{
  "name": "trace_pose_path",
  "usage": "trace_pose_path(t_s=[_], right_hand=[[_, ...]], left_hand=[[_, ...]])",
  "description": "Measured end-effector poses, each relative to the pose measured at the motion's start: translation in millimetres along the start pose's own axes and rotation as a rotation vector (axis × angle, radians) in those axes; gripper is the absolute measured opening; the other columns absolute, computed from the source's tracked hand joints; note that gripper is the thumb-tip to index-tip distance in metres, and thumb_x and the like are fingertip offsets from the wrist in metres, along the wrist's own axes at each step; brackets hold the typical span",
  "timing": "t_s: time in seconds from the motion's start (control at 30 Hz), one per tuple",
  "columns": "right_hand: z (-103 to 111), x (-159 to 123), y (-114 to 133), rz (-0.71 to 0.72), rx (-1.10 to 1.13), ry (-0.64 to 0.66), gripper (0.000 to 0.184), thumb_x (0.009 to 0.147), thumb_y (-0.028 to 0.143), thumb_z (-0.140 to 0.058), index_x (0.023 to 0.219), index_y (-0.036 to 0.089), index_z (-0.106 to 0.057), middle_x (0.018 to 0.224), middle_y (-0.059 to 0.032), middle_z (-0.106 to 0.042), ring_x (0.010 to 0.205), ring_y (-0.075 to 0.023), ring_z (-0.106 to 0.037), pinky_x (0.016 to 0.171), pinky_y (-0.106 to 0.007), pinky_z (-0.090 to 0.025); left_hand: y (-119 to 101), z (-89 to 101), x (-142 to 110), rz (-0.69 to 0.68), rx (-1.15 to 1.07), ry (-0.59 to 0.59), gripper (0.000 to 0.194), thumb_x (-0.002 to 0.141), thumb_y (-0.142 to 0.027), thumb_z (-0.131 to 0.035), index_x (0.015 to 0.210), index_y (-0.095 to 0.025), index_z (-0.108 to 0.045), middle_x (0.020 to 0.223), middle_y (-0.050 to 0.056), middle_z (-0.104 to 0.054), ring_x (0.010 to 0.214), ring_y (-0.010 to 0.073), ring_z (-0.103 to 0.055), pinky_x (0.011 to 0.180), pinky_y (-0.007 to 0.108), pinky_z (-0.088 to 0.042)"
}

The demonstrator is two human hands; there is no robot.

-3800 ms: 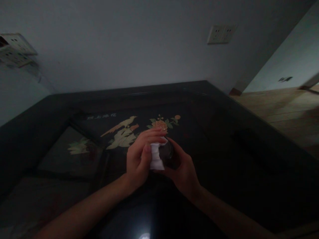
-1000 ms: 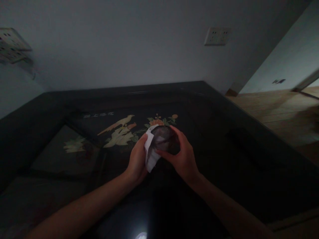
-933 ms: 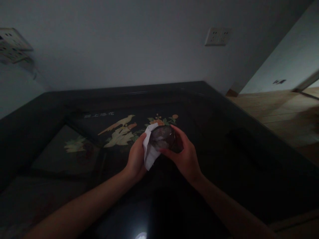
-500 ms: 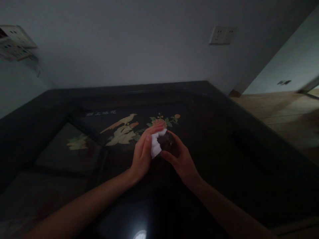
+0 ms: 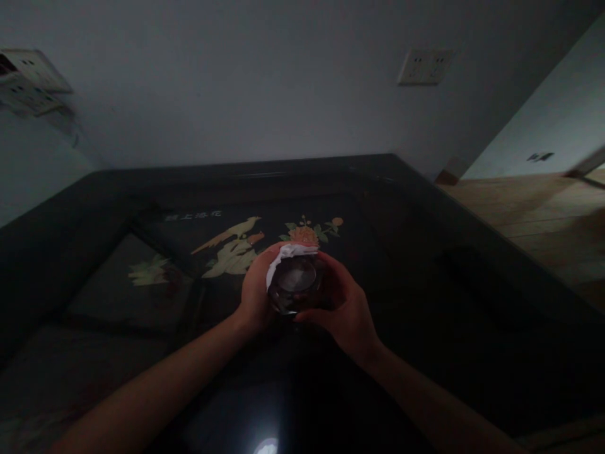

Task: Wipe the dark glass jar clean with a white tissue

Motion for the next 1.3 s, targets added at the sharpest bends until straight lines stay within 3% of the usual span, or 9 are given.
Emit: trace_pose_path(t_s=[0.13, 0.23, 0.37, 0.5, 0.63, 0.77, 1.0, 1.17, 1.3], right_hand=[[0.4, -1.1, 3.2, 0.047, -0.047, 0.004, 0.078, 0.053, 0.034, -0.089, 0.123, 0.027, -0.055, 0.123, -0.0083, -0.063, 0.111, -0.0268, -0.063, 0.09, -0.039, -0.057], [-0.1, -1.8, 2.6, 0.037, -0.084, 0.004, 0.075, 0.056, 0.035, -0.088, 0.123, 0.026, -0.054, 0.121, -0.0084, -0.063, 0.108, -0.026, -0.064, 0.087, -0.038, -0.057], [-1.7, -3.7, -0.1, 0.009, -0.08, -0.01, 0.075, 0.058, 0.038, -0.087, 0.123, 0.026, -0.051, 0.124, -0.0098, -0.06, 0.104, -0.0254, -0.065, 0.084, -0.037, -0.058], [-4.1, -6.9, -5.0, -0.046, 0.018, -0.035, 0.073, 0.057, 0.037, -0.087, 0.118, 0.026, -0.051, 0.12, -0.0088, -0.062, 0.099, -0.0252, -0.067, 0.079, -0.036, -0.06], [-5.8, -8.0, -6.2, -0.068, 0.093, -0.058, 0.07, 0.058, 0.036, -0.087, 0.118, 0.026, -0.051, 0.113, -0.0071, -0.066, 0.098, -0.024, -0.068, 0.08, -0.035, -0.06], [-6.2, -5.9, -6.8, -0.078, 0.129, -0.059, 0.066, 0.06, 0.038, -0.085, 0.116, 0.026, -0.051, 0.107, -0.0055, -0.069, 0.095, -0.0222, -0.07, 0.079, -0.034, -0.06], [-3.2, -3.0, -9.9, -0.109, 0.155, -0.067, 0.055, 0.063, 0.041, -0.083, 0.11, 0.025, -0.056, 0.103, -0.0039, -0.071, 0.093, -0.0208, -0.07, 0.081, -0.033, -0.06], [0.2, -2.7, -8.2, -0.099, 0.075, -0.072, 0.055, 0.061, 0.037, -0.084, 0.108, 0.024, -0.059, 0.102, -0.0053, -0.071, 0.095, -0.0221, -0.069, 0.083, -0.035, -0.058], [0.2, -3.6, -4.2, -0.073, 0.061, -0.054, 0.059, 0.057, 0.037, -0.087, 0.107, 0.023, -0.059, 0.104, -0.0058, -0.071, 0.095, -0.0225, -0.069, 0.082, -0.034, -0.058]], left_hand=[[2.2, -10.1, 2.9, 0.236, -0.148, 0.036, 0.024, 0.078, -0.015, -0.048, 0.08, -0.014, -0.072, 0.082, 0.006, -0.074, 0.092, 0.0243, -0.068, 0.082, 0.031, -0.052], [-0.3, -16.1, 2.3, 0.291, -0.194, 0.086, 0.027, 0.075, -0.013, -0.048, 0.086, -0.014, -0.073, 0.084, 0.006, -0.074, 0.095, 0.0258, -0.068, 0.083, 0.033, -0.053], [-9.1, -10.8, 0.6, 0.13, -0.106, 0.067, 0.023, 0.076, -0.015, -0.052, 0.081, -0.016, -0.074, 0.086, 0.006, -0.075, 0.101, 0.0262, -0.066, 0.083, 0.03, -0.052], [-14.4, -5.8, -3.2, -0.074, 0.049, 0.126, 0.025, 0.083, -0.022, -0.051, 0.073, -0.016, -0.074, 0.096, 0.008, -0.074, 0.102, 0.026, -0.064, 0.087, 0.029, -0.049], [-13.0, -2.0, -9.2, -0.159, 0.058, 0.097, 0.027, 0.086, -0.029, -0.052, 0.076, -0.016, -0.073, 0.106, 0.009, -0.072, 0.111, 0.0283, -0.06, 0.094, 0.034, -0.046], [-17.5, -4.1, -18.4, -0.246, 0.084, 0.063, 0.019, 0.086, -0.024, -0.055, 0.077, -0.02, -0.071, 0.113, 0.008, -0.069, 0.127, 0.0275, -0.049, 0.106, 0.037, -0.038], [-19.8, -7.4, -21.4, -0.345, 0.226, 0.176, 0.014, 0.077, -0.013, -0.062, 0.077, -0.021, -0.073, 0.112, 0.008, -0.07, 0.131, 0.0275, -0.045, 0.11, 0.037, -0.033], [-14.5, -2.9, -7.1, -0.194, 0.134, 0.112, 0.019, 0.082, -0.02, -0.056, 0.074, -0.017, -0.073, 0.107, 0.01, -0.071, 0.119, 0.028, -0.056, 0.1, 0.033, -0.043], [-0.5, -11.1, 3.7, 0.158, 0.01, 0.191, 0.022, 0.08, -0.023, -0.052, 0.077, -0.015, -0.073, 0.095, 0.01, -0.073, 0.101, 0.0278, -0.065, 0.086, 0.034, -0.051]])
Point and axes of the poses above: each hand's wrist, its own x-axis towards the middle knuckle, its own z-axis out of the back of the hand, y = z × x, the point moved 6 cm from there along x, towards the middle knuckle
